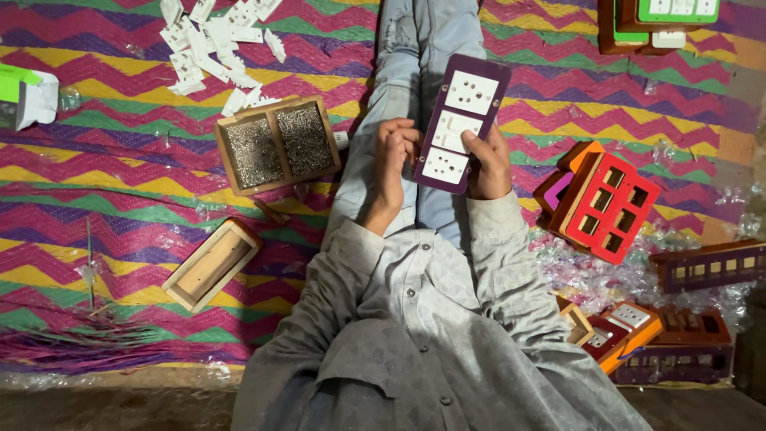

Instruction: The person sits on a colorful mat and assembles a purple electrical switchboard by inserting white switch modules into slots and securing them with screws. The person repeatedly picks up screws from a wooden box, aligns the modules, and tightens the screws by hand.

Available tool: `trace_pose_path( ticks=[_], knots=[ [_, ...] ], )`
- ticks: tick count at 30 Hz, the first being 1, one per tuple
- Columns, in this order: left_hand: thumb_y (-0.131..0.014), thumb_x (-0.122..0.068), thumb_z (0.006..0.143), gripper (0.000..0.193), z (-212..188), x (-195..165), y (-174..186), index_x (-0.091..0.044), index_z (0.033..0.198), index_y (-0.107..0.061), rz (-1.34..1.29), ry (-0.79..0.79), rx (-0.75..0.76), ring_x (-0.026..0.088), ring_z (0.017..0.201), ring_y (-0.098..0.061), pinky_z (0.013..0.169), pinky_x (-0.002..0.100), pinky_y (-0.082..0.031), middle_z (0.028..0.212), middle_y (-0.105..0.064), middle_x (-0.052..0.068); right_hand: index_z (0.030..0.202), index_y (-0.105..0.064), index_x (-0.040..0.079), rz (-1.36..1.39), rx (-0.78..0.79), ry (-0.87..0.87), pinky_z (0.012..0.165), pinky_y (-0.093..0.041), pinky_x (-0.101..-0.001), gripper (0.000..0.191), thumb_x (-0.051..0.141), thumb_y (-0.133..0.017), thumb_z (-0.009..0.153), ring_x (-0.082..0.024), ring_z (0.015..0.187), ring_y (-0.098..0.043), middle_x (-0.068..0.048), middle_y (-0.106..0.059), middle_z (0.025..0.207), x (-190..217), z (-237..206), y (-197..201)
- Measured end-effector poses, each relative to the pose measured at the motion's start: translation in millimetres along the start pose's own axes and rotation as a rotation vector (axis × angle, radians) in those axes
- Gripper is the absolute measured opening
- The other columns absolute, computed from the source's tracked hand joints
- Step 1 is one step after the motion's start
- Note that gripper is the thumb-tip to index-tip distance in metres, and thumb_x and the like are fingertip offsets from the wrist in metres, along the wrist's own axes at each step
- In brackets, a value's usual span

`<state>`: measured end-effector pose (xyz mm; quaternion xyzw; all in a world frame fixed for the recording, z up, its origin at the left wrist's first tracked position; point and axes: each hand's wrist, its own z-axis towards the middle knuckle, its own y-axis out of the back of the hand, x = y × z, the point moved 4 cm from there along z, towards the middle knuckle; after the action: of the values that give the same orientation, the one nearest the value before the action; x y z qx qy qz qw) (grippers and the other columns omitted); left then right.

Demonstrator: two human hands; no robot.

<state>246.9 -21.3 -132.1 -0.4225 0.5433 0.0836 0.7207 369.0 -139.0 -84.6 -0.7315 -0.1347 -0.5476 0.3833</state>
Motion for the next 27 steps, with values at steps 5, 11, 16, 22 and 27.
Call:
trace_pose_path(
  ticks=[5,11,16,22,27],
  knots=[
    [-0.033,-0.059,0.109,0.065,3,13,6,0.001,0.13,-0.048,-0.099,0.06,-0.018,0.014,0.082,-0.055,0.076,0.029,-0.045,0.098,-0.064,0.009,0.143,-0.052,-0.006,0.102,0.038,0.037,0.105,-0.053,-0.0369,0.054,0.036,-0.051,0.11,-0.023,0.118,-0.067,-0.014,-0.067,0.132,-3,2,1],
    [-0.038,-0.061,0.106,0.072,0,17,13,0.002,0.138,-0.05,0.153,0.046,-0.09,0.014,0.081,-0.048,0.069,0.029,-0.04,0.112,-0.06,0.01,0.145,-0.054,-0.004,0.103,-0.022,-0.091,0.1,-0.054,-0.0342,0.087,0.069,-0.031,0.103,-0.02,0.112,-0.068,-0.012,-0.069,0.131,-4,-4,2],
    [-0.045,-0.068,0.105,0.086,-10,-3,-7,0.002,0.156,-0.041,-0.275,0.197,0.189,0.019,0.132,-0.058,0.113,0.032,-0.047,0.146,-0.057,0.013,0.135,-0.062,-0.008,-0.066,0.226,-0.196,0.088,-0.055,-0.0309,0.104,0.081,-0.021,0.099,-0.018,0.096,-0.071,-0.01,-0.075,0.114,-22,-5,19],
    [-0.086,-0.05,0.085,0.093,-13,-87,-2,-0.005,0.154,-0.042,-0.268,0.029,0.535,0.022,0.132,-0.06,0.115,0.037,-0.048,0.147,-0.058,0.01,0.136,-0.06,-0.009,-0.205,0.439,-0.465,0.085,-0.054,-0.0328,0.11,0.086,-0.022,0.097,-0.019,0.095,-0.069,-0.013,-0.072,0.113,-59,-2,46],
    [-0.104,-0.03,0.067,0.095,-54,-142,39,-0.004,0.143,-0.053,0.262,0.01,0.575,0.02,0.13,-0.059,0.115,0.034,-0.049,0.137,-0.059,0.009,0.133,-0.053,-0.016,0.093,0.669,-0.675,0.086,-0.058,-0.0441,0.118,0.092,-0.031,0.092,-0.035,0.099,-0.073,-0.031,-0.072,0.113,-33,-20,18]
  ],
)
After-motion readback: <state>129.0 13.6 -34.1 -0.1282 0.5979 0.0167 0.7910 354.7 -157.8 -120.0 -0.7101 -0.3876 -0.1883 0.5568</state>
